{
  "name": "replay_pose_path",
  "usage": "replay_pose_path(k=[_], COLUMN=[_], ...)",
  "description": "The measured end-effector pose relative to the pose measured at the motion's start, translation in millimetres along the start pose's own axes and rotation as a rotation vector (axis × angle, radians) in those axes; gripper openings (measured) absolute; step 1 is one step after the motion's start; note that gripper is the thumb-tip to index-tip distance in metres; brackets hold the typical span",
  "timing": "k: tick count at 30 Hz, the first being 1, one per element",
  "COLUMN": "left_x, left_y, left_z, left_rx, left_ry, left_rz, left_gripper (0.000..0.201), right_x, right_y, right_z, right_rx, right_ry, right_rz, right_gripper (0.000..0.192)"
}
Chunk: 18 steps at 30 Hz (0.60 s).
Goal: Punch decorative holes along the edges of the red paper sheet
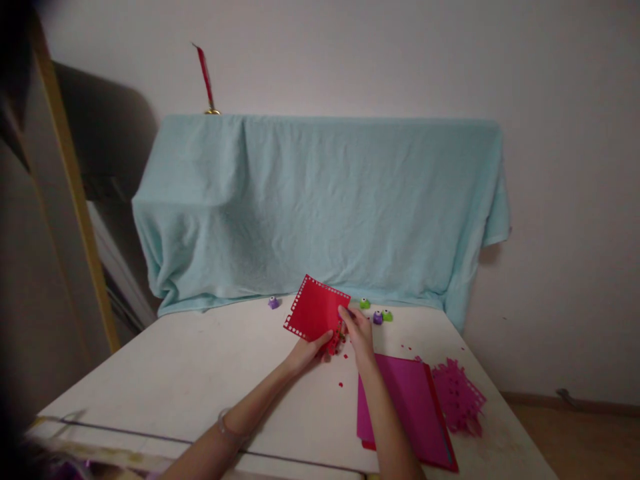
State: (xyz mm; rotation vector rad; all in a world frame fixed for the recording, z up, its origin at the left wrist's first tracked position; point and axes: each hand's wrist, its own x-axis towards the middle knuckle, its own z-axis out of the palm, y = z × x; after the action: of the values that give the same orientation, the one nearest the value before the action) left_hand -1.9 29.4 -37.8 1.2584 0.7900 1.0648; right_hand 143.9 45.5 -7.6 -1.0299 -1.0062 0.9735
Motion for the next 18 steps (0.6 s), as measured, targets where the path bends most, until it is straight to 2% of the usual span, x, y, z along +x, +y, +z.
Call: replay_pose_path(k=[5,11,18], left_x=[1,7,10], left_y=[2,-5,-14], left_z=[1.7,5.3,2.8], left_rx=[0.033,-0.069,-0.039], left_ry=[0.034,-0.009,-0.015], left_rz=[-0.014,0.009,0.012], left_gripper=[0.048,0.049,0.049], right_x=[-5,-4,-10], right_y=[1,6,5], right_z=[-3,-6,-2], right_rx=[-0.030,-0.094,-0.101], right_ry=[-0.019,0.047,0.062], right_rz=[-0.033,-0.060,-0.083], right_gripper=[0.044,0.045,0.044])
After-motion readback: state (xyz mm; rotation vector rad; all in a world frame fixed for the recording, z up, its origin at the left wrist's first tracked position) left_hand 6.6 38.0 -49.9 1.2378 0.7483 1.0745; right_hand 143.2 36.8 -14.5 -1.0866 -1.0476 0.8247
